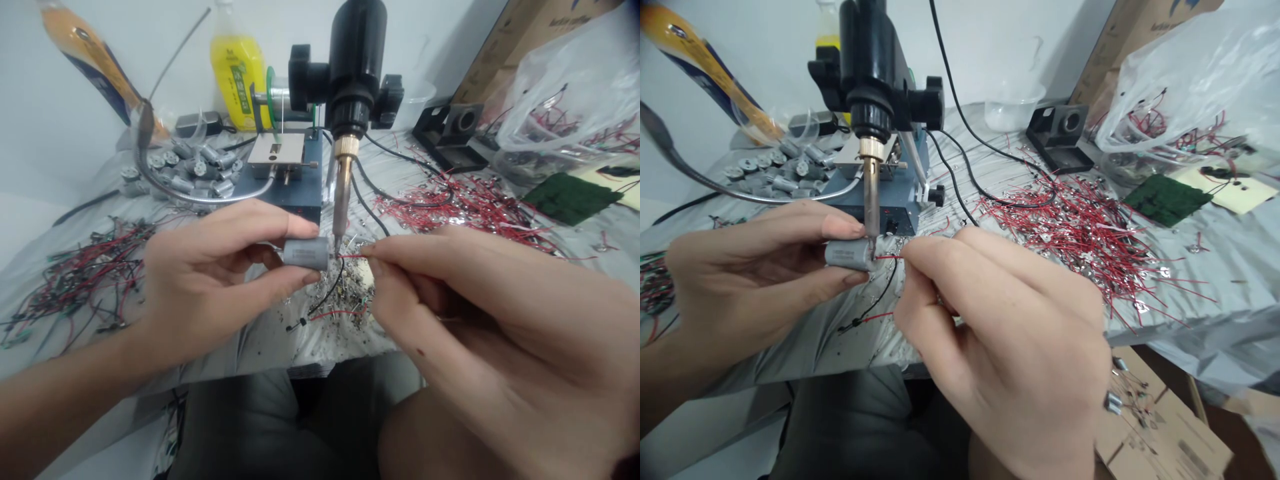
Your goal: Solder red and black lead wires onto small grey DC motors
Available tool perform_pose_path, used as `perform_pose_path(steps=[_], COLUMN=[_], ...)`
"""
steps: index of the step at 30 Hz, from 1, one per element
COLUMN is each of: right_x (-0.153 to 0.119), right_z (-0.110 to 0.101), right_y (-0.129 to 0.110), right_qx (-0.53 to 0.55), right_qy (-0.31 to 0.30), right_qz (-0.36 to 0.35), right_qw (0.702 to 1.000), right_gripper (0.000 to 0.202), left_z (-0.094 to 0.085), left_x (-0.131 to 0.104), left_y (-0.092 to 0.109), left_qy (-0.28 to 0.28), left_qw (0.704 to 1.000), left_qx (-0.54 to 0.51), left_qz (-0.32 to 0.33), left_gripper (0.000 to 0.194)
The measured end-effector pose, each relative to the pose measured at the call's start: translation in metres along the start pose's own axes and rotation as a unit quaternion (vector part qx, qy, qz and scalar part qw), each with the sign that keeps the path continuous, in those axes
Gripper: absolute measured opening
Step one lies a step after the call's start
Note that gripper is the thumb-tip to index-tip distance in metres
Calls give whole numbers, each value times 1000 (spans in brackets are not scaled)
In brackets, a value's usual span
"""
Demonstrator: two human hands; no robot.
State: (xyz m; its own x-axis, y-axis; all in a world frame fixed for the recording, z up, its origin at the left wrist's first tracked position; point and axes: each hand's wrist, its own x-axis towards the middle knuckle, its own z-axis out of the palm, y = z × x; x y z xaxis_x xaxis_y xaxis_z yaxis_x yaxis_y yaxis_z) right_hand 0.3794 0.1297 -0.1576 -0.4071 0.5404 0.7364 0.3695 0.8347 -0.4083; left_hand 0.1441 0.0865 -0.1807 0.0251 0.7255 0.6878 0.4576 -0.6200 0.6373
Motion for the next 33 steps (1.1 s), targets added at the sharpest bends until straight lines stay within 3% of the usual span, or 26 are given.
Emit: perform_pose_path(steps=[5,10,19,25,33], right_x=[-1,-1,16,6,-2], right_z=[-1,0,-2,-4,5], right_y=[-3,0,2,-1,1], right_qx=[0,17,-20,-21,-17], right_qy=[-43,1,-34,-54,-24], right_qz=[30,25,5,29,15], right_qw=[999,1000,999,998,999], right_gripper=[16,14,14,14,15], left_z=[-1,0,0,0,-1], left_x=[1,1,-2,0,1], left_y=[1,3,4,7,1], left_qy=[-1,0,2,1,5], left_qw=[1000,1000,999,999,1000], left_qx=[10,13,10,25,23], left_qz=[-4,-4,-36,-41,-13], left_gripper=[47,43,43,35,38])
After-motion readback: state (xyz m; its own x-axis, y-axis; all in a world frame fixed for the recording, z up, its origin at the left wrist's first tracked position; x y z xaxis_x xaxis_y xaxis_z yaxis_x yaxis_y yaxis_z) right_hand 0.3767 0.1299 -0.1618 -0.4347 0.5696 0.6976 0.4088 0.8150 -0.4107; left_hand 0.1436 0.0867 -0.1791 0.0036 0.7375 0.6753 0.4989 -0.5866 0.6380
